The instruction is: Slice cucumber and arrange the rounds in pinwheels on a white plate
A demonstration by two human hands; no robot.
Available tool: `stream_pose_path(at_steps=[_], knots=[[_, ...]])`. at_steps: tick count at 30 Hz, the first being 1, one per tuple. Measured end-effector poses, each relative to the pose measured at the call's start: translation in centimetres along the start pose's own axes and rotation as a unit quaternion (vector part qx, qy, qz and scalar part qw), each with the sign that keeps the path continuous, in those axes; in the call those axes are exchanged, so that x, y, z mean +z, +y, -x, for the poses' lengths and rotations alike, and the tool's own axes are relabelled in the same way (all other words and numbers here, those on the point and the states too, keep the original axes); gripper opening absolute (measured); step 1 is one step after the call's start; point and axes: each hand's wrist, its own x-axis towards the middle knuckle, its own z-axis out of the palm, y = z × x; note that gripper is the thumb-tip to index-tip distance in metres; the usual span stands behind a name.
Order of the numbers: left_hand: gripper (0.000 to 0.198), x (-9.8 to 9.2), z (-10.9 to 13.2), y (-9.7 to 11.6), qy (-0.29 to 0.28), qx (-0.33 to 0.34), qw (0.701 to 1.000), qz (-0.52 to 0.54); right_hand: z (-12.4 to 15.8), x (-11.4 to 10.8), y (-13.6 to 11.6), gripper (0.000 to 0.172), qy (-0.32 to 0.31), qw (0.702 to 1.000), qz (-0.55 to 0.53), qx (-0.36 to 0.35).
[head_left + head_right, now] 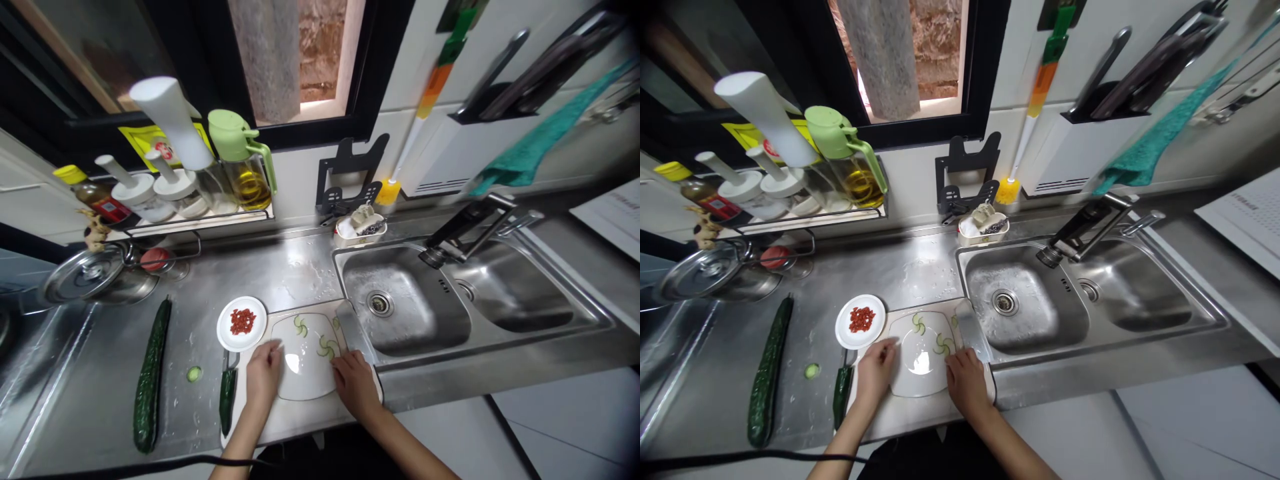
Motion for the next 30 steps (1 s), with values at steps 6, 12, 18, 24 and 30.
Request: stream_pose_path(at_steps=[6,12,18,24,30], knots=[[0.029,-1.7,1.3,-4.3,0.029,-0.067,0.994,-0.084,0.3,0.9,-0.6,0.018,0.005,0.999,-0.026,-0.041],[0.03,-1.0,1.5,-4.6,0.031,-0.036,0.993,-0.105,0.5,1.2,-1.3,0.017,-0.014,0.998,-0.02,-0.053],[0.028,-1.0,1.5,-4.4,0.037,-0.026,0.994,-0.104,0.8,1.4,-1.3,0.015,-0.022,0.998,-0.01,-0.057],[0.025,-1.1,1.2,-4.5,0.045,-0.04,0.995,-0.075,0.9,1.6,-1.3,0.016,-0.016,0.998,-0.014,-0.064],[0.021,-1.5,0.8,-4.5,0.034,-0.052,0.996,-0.06,0.7,1.7,-1.4,0.015,-0.009,0.996,-0.031,-0.083]])
